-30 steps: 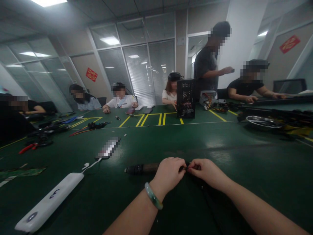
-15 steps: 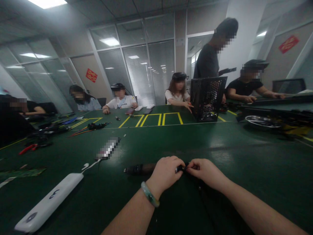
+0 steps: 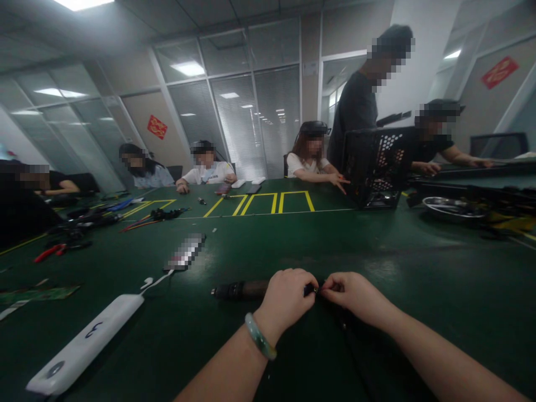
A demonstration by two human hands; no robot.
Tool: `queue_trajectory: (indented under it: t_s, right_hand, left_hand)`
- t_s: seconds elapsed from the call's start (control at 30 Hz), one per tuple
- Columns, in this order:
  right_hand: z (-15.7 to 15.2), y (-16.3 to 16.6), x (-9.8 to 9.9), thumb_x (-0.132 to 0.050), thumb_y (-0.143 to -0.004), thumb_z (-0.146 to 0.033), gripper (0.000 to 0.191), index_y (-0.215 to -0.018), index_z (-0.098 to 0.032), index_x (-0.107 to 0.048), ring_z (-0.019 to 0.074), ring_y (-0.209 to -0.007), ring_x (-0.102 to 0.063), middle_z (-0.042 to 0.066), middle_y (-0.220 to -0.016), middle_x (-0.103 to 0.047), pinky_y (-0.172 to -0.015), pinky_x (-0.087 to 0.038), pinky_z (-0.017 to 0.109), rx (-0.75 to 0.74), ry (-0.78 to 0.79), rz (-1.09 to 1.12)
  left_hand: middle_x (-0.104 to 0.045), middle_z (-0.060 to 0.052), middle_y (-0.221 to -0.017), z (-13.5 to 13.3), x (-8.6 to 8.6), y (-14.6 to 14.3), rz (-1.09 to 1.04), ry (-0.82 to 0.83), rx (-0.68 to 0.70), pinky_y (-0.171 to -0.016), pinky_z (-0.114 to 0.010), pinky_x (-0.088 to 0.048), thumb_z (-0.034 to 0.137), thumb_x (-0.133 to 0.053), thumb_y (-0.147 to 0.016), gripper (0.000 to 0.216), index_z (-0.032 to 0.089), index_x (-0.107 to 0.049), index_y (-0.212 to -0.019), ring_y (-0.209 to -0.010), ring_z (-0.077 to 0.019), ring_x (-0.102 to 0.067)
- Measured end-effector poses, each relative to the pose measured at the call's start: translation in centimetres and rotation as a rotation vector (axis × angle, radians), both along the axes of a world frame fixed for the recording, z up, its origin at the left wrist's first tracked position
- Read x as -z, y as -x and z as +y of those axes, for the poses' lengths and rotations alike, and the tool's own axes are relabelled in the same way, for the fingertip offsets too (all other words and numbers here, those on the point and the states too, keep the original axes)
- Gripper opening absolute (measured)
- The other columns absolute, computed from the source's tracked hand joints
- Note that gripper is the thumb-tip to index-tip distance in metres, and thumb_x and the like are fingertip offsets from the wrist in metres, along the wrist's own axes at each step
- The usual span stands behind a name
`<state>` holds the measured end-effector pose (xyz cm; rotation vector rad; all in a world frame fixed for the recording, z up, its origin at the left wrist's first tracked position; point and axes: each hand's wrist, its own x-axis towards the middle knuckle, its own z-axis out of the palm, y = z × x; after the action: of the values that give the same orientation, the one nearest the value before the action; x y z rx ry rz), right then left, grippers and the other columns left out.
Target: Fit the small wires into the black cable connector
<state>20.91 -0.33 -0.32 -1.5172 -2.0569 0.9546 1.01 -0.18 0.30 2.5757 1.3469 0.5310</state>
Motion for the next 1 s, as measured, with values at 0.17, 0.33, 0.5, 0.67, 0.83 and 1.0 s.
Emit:
queue_trajectory:
  t_s: [0.17,0.33,0.5,0.67,0.83,1.0]
  right_hand:
    - [0.05,-0.07,0.01,-0.058,-0.083,-0.034,0.018,-0.085,-0.020,-0.069,0.0164,-0.068,-0.065,0.001,-0.077,-0.072,-0.057,-0.043,0.023,0.000,0.018,0.019]
    - [0.22,-0.53,0.24,-0.058,-0.083,-0.036,0.018,-0.084,-0.021,-0.069,0.0165,-0.068,-0.065,0.000,-0.077,-0.072,-0.058,-0.043,0.024,-0.004,0.000,0.005]
    - [0.48,-0.80,0.71,-0.058,-0.082,-0.036,0.019,-0.085,-0.020,-0.069,0.0170,-0.069,-0.064,0.001,-0.077,-0.071,-0.058,-0.042,0.024,-0.014,-0.001,0.018]
    - [0.60,-0.68,0.58,-0.057,-0.083,-0.035,0.019,-0.085,-0.020,-0.069,0.0168,-0.069,-0.064,0.001,-0.076,-0.070,-0.059,-0.042,0.024,-0.020,0.005,0.044]
    - [0.52,-0.67,0.19,-0.058,-0.083,-0.036,0.019,-0.085,-0.020,-0.069,0.0175,-0.071,-0.063,0.001,-0.077,-0.071,-0.060,-0.043,0.024,-0.014,0.023,0.043]
    - [0.56,-0.68,0.34,-0.057,-0.083,-0.035,0.019,-0.084,-0.020,-0.069,0.0175,-0.072,-0.063,0.001,-0.079,-0.071,-0.061,-0.043,0.025,-0.018,0.005,0.045]
  left_hand:
    - [-0.065,0.000,-0.098,-0.36,-0.02,-0.38,-0.005,-0.021,-0.012,-0.085,-0.034,-0.043,0.028,-0.060,-0.085,0.011,0.024,-0.065,-0.094,-0.094,-0.0192,-0.058]
    - [-0.066,0.001,-0.100,-0.49,0.27,-0.66,-0.042,-0.035,-0.011,-0.089,-0.035,-0.042,0.025,-0.059,-0.086,0.011,0.024,-0.066,-0.095,-0.094,-0.0173,-0.059]
    - [-0.066,0.002,-0.096,-0.22,0.66,-0.74,-0.058,-0.044,-0.007,-0.085,-0.033,-0.043,0.024,-0.060,-0.086,0.011,0.025,-0.067,-0.094,-0.091,-0.0175,-0.058]
    - [-0.066,0.001,-0.097,0.02,0.83,-0.95,-0.060,-0.059,-0.012,-0.083,-0.033,-0.043,0.023,-0.059,-0.086,0.010,0.024,-0.066,-0.093,-0.091,-0.0180,-0.058]
    - [-0.064,0.001,-0.093,0.01,0.87,-0.95,-0.084,-0.041,-0.088,-0.076,-0.032,-0.044,0.026,-0.062,-0.083,0.013,0.024,-0.061,-0.096,-0.087,-0.0188,-0.057]
    - [-0.062,0.000,-0.092,-0.03,0.84,-0.91,-0.070,-0.045,-0.066,-0.077,-0.033,-0.044,0.026,-0.062,-0.083,0.008,0.022,-0.059,-0.090,-0.086,-0.0186,-0.056]
